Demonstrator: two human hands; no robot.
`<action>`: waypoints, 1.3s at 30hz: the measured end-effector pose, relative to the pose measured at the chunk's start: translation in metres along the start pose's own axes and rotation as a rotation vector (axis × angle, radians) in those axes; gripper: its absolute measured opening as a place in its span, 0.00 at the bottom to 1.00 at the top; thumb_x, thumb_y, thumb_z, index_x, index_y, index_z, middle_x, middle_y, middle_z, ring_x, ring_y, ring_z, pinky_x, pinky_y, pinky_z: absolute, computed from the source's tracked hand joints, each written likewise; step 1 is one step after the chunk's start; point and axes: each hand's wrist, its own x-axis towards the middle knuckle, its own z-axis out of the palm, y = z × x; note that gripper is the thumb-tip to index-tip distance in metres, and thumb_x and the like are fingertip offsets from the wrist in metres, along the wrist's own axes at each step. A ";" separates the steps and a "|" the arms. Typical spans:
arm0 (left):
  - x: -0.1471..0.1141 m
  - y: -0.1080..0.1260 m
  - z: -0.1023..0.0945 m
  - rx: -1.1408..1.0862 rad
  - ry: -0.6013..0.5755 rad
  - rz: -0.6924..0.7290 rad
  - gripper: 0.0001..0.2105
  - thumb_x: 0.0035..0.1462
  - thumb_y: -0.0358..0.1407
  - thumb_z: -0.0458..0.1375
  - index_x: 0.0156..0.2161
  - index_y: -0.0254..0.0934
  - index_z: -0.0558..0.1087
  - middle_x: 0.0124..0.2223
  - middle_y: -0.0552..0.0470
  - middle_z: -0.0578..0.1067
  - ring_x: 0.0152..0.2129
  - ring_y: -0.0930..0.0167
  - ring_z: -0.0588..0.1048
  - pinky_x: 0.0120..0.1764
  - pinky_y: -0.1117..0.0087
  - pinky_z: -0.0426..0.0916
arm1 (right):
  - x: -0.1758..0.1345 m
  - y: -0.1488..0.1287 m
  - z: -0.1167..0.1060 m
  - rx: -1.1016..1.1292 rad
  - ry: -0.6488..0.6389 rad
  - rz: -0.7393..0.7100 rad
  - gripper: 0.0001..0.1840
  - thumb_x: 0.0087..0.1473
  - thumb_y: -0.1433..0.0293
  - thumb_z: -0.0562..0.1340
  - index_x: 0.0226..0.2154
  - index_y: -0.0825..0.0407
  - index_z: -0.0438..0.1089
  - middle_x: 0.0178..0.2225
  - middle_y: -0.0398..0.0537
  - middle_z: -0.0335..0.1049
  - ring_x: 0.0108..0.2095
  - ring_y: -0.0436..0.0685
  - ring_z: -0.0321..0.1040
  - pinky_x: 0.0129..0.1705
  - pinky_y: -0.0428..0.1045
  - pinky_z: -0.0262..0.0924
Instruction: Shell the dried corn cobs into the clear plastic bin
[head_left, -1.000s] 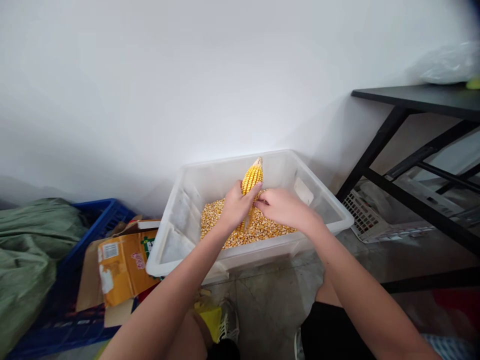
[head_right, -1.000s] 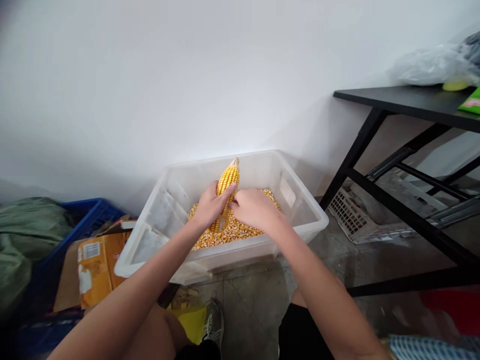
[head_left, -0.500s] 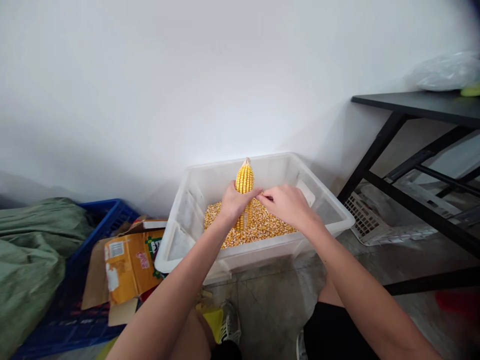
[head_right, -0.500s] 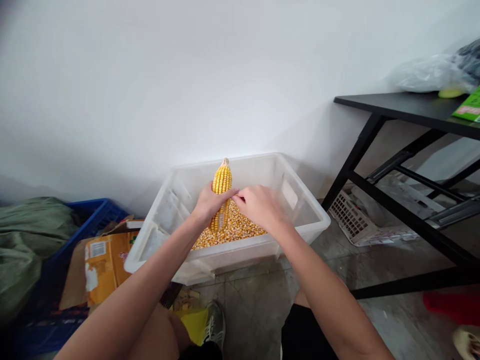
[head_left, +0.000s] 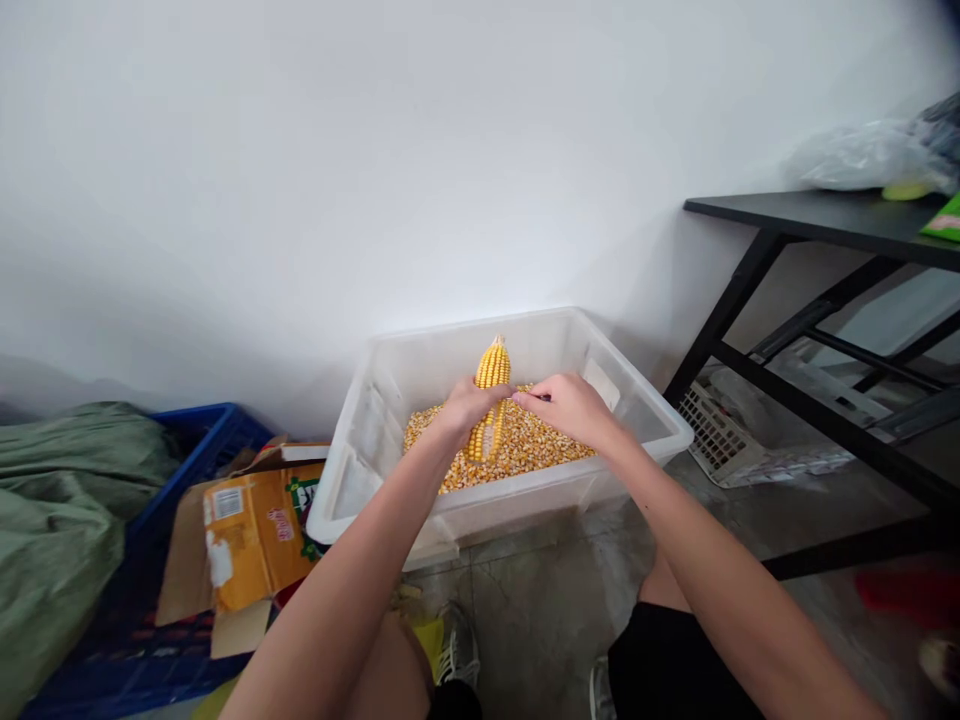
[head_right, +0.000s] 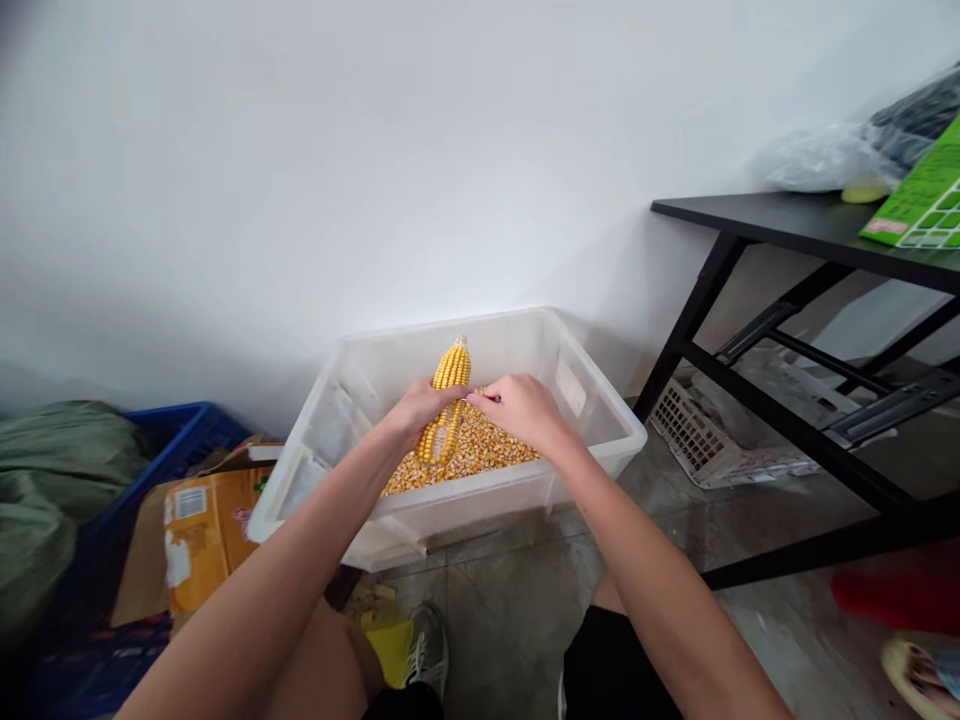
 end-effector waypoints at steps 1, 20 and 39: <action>-0.001 0.002 0.000 -0.029 -0.018 -0.043 0.15 0.40 0.40 0.67 0.32 0.33 0.72 0.24 0.48 0.75 0.20 0.68 0.73 0.23 0.70 0.68 | 0.000 0.001 0.001 0.029 -0.004 0.000 0.28 0.58 0.51 0.53 0.16 0.53 0.58 0.15 0.39 0.47 0.19 0.47 0.44 0.25 0.48 0.35; 0.003 0.002 -0.005 -0.223 0.076 -0.067 0.18 0.39 0.36 0.65 0.37 0.36 0.68 0.25 0.53 0.71 0.20 0.70 0.72 0.25 0.69 0.68 | -0.003 -0.012 -0.008 -0.108 -0.007 0.082 0.26 0.58 0.52 0.54 0.17 0.51 0.65 0.15 0.44 0.57 0.18 0.50 0.48 0.25 0.50 0.37; 0.014 -0.008 -0.008 -0.137 0.127 0.078 0.28 0.30 0.29 0.69 0.41 0.37 0.64 0.34 0.52 0.70 0.29 0.68 0.72 0.29 0.69 0.69 | 0.002 -0.006 -0.003 -0.023 -0.094 0.051 0.23 0.58 0.53 0.54 0.22 0.51 0.68 0.17 0.42 0.62 0.19 0.49 0.54 0.24 0.48 0.39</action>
